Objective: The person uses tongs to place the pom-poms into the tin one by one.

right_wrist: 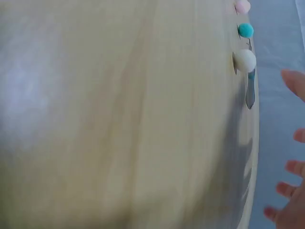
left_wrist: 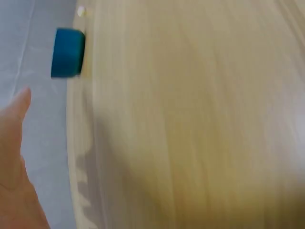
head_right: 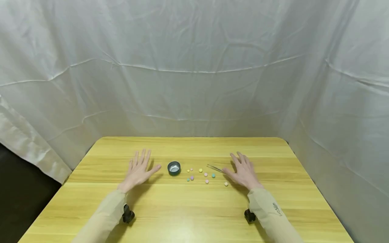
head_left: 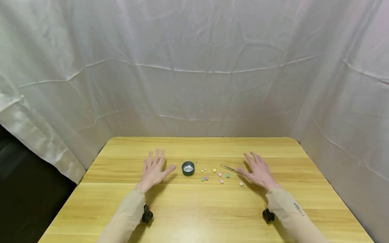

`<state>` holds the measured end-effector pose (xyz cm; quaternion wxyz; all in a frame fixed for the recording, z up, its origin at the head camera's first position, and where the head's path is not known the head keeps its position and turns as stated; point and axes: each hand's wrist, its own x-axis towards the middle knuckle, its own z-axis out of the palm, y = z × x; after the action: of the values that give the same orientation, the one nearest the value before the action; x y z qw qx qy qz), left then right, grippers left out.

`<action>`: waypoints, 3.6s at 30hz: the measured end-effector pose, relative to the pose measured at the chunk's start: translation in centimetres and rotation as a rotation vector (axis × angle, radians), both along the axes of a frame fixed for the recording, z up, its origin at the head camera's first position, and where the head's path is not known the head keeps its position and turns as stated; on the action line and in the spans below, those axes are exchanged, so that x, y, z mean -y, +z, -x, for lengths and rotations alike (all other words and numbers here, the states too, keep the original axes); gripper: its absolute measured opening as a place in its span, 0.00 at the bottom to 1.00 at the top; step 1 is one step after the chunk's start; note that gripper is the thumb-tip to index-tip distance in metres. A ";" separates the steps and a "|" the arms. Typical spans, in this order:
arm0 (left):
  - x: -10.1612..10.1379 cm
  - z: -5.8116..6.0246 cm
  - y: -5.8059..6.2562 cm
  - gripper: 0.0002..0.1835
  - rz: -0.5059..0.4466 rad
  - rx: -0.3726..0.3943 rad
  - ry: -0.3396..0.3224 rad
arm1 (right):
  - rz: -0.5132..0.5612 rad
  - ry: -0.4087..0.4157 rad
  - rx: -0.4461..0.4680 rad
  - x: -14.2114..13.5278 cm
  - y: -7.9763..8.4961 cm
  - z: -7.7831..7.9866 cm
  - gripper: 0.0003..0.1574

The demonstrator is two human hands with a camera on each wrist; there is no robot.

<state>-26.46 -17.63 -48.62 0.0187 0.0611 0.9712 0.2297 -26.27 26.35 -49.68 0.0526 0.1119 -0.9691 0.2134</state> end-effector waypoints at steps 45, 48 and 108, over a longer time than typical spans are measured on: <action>-5.3 1.3 -1.9 0.36 -0.667 0.114 -0.350 | 0.158 0.145 0.069 4.1 -0.8 2.9 0.03; -5.2 1.2 -1.7 0.36 -0.658 0.114 -0.363 | 0.158 0.143 0.064 3.5 -0.6 2.9 0.03; -4.9 1.3 -2.4 0.35 -0.661 0.129 -0.378 | 0.264 0.463 0.322 -3.9 1.8 0.3 0.06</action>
<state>-27.75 -12.77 -50.98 0.1009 0.2274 0.8132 0.5262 -26.59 30.27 -47.85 -0.1373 0.2869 -0.8776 0.3587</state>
